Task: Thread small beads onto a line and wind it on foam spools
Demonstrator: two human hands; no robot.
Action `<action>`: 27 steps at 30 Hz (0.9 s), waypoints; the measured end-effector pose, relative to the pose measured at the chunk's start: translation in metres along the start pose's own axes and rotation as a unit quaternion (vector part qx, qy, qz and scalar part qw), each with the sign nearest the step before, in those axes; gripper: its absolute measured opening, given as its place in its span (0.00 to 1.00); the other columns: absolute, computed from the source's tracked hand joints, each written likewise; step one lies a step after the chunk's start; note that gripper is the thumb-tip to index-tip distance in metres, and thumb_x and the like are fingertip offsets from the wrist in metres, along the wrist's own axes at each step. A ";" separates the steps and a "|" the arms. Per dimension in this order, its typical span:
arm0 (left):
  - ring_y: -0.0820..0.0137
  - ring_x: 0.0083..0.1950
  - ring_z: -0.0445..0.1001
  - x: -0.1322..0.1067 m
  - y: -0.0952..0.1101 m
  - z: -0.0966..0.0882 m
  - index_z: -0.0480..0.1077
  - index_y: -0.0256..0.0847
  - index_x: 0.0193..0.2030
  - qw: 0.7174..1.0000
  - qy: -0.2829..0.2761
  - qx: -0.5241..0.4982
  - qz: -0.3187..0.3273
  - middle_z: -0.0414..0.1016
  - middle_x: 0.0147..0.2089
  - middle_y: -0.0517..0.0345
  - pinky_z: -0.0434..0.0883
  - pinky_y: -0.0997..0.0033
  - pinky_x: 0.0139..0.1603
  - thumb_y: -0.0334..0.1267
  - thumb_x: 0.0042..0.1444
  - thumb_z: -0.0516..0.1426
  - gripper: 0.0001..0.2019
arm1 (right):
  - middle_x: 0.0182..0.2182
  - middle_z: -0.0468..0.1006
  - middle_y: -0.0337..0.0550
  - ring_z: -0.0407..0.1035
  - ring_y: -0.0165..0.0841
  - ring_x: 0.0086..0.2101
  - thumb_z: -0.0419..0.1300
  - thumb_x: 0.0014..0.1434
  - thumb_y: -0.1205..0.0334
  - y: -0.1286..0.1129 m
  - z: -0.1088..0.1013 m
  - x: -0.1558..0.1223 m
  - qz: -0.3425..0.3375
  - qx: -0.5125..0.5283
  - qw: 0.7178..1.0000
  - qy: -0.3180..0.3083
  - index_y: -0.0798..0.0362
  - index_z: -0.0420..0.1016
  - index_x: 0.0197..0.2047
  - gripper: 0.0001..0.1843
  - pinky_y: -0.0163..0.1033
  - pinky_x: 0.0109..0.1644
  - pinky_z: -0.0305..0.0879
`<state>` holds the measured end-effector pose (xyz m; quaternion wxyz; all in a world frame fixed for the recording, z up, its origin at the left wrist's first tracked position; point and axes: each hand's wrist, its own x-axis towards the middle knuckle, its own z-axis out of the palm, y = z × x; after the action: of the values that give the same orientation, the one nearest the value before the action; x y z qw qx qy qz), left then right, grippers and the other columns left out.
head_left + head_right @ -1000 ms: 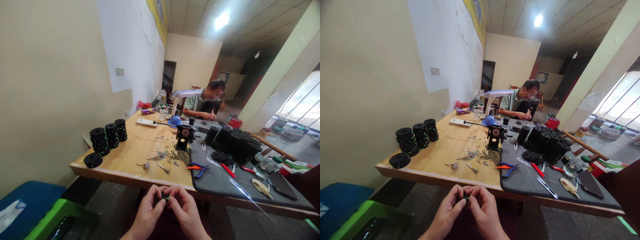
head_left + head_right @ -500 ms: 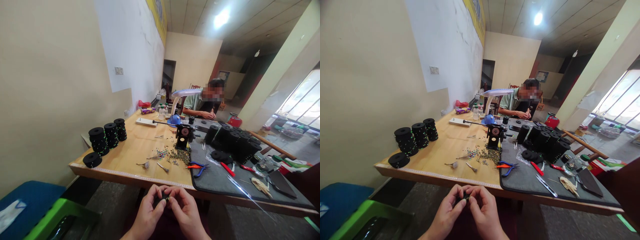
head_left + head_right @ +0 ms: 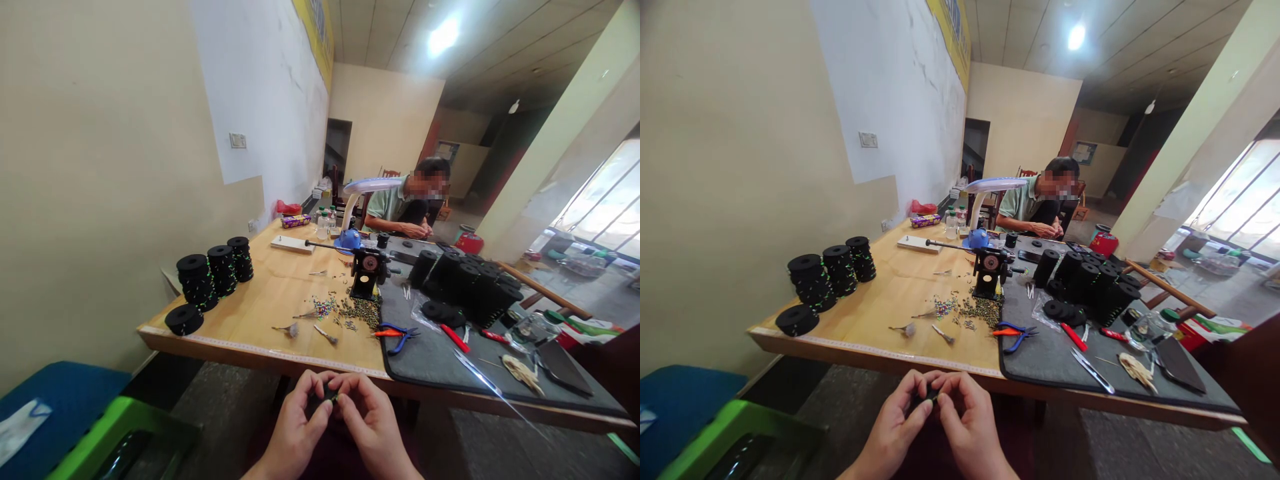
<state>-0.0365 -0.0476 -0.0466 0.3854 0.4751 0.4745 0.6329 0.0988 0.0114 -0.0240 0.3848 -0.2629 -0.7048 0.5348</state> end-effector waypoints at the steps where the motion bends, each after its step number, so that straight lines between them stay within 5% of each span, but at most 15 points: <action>1: 0.63 0.46 0.71 0.000 -0.001 0.000 0.58 0.43 0.30 1.000 -0.001 0.004 0.002 0.76 0.45 0.50 0.67 0.64 0.48 0.37 0.56 0.55 0.08 | 0.36 0.76 0.48 0.70 0.34 0.34 0.57 0.60 0.60 -0.001 0.000 0.000 -0.005 -0.012 1.000 0.000 0.54 0.69 0.32 0.08 0.36 0.38 0.67; 15: 0.62 0.47 0.71 -0.004 -0.004 0.003 0.58 0.43 0.32 0.998 0.004 0.057 0.020 0.74 0.48 0.48 0.67 0.64 0.49 0.39 0.57 0.54 0.07 | 0.31 0.77 0.45 0.71 0.35 0.34 0.56 0.59 0.64 -0.009 -0.002 0.003 -0.038 -0.076 0.996 0.005 0.53 0.70 0.31 0.06 0.36 0.41 0.66; 21: 0.65 0.39 0.70 -0.002 -0.006 0.004 0.58 0.43 0.30 0.999 0.014 0.028 -0.019 0.73 0.35 0.56 0.67 0.69 0.40 0.40 0.55 0.56 0.09 | 0.42 0.77 0.49 0.72 0.36 0.36 0.58 0.60 0.56 0.001 -0.009 0.001 0.044 0.090 0.995 -0.026 0.52 0.72 0.42 0.11 0.39 0.38 0.69; 23: 0.63 0.42 0.70 -0.001 -0.005 0.004 0.57 0.43 0.30 0.999 0.003 -0.003 -0.032 0.75 0.39 0.53 0.66 0.68 0.43 0.40 0.55 0.55 0.09 | 0.44 0.76 0.50 0.71 0.33 0.32 0.59 0.59 0.53 0.005 -0.012 0.000 0.063 0.135 0.989 -0.018 0.52 0.71 0.47 0.15 0.37 0.33 0.70; 27: 0.61 0.48 0.70 0.001 -0.001 0.004 0.56 0.44 0.30 0.997 -0.023 -0.058 -0.048 0.76 0.46 0.49 0.65 0.64 0.48 0.40 0.56 0.55 0.09 | 0.43 0.75 0.49 0.70 0.30 0.30 0.64 0.55 0.53 0.011 -0.016 0.002 0.070 0.140 0.988 -0.008 0.53 0.74 0.40 0.14 0.34 0.30 0.69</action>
<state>-0.0326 -0.0457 -0.0469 0.4528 0.4430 0.4508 0.6289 0.1108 0.0249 -0.0320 0.3734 -0.2509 -0.6058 0.6562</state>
